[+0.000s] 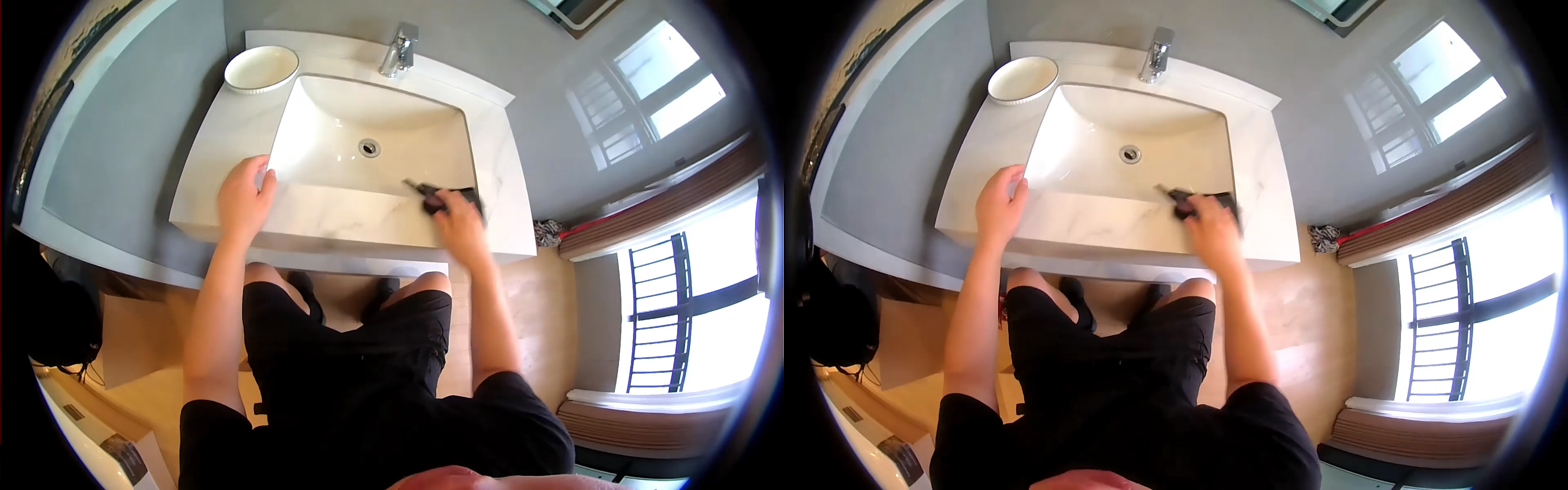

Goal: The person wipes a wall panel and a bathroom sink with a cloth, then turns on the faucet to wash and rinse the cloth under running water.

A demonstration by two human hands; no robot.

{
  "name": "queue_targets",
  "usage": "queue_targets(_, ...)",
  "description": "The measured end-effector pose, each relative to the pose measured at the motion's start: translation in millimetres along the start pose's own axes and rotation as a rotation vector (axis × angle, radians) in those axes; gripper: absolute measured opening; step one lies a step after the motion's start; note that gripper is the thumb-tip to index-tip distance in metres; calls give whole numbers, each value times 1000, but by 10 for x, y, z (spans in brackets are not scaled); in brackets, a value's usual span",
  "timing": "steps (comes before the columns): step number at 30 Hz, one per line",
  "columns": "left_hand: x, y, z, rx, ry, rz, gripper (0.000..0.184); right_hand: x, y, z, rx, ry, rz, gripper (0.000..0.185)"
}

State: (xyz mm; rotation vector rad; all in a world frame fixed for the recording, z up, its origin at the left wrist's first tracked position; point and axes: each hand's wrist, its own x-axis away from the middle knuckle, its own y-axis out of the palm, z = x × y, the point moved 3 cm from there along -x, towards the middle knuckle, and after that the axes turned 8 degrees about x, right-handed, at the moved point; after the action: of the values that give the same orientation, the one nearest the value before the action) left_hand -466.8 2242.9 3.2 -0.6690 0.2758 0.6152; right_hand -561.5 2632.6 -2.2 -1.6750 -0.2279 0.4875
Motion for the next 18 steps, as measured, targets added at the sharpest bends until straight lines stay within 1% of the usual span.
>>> queue_targets(1, 12, -7, 13, 8, 33, 16, 26, -167, 30, 253, 97, 133, -118, 37)
queue_targets(3, -7, -17, -5, 33, 15, 16, 26, -495, -132, 408, 117, 24, -418, 39)
queue_targets(5, -5, -20, -46, 54, 2, 17, 25, -727, -237, 288, -54, 66, -705, 45)
queue_targets(6, -23, -7, -67, 79, -2, 30, 25, -815, -259, 193, -79, 111, -804, 47)
queue_targets(7, -26, 0, -85, 104, -9, 40, 24, -898, -195, 136, -78, 108, -808, 47)
queue_targets(9, -19, -3, -83, 85, 2, 46, 24, -1007, -23, -85, -241, -11, -946, 51)
queue_targets(10, -26, -4, -73, 68, 19, 53, 23, -1024, 66, -249, -329, -60, -931, 53)
queue_targets(13, -37, -34, -35, 92, -37, 39, 23, -1088, -55, -1207, -547, -88, -1046, 55)
queue_targets(14, -42, -37, -34, 86, -38, 49, 23, -1132, -21, -1479, -590, -100, -1104, 56)
queue_targets(16, -44, -36, -47, 60, 13, 76, 23, -1295, 228, -1923, -776, -182, -1224, 62)
queue_targets(17, -64, -66, -46, 58, 10, 106, 23, -1340, 154, -2140, -754, -207, -1224, 62)
queue_targets(18, -47, -80, -47, 90, -22, 92, 22, -1318, 21, -2330, -681, -159, -1216, 65)
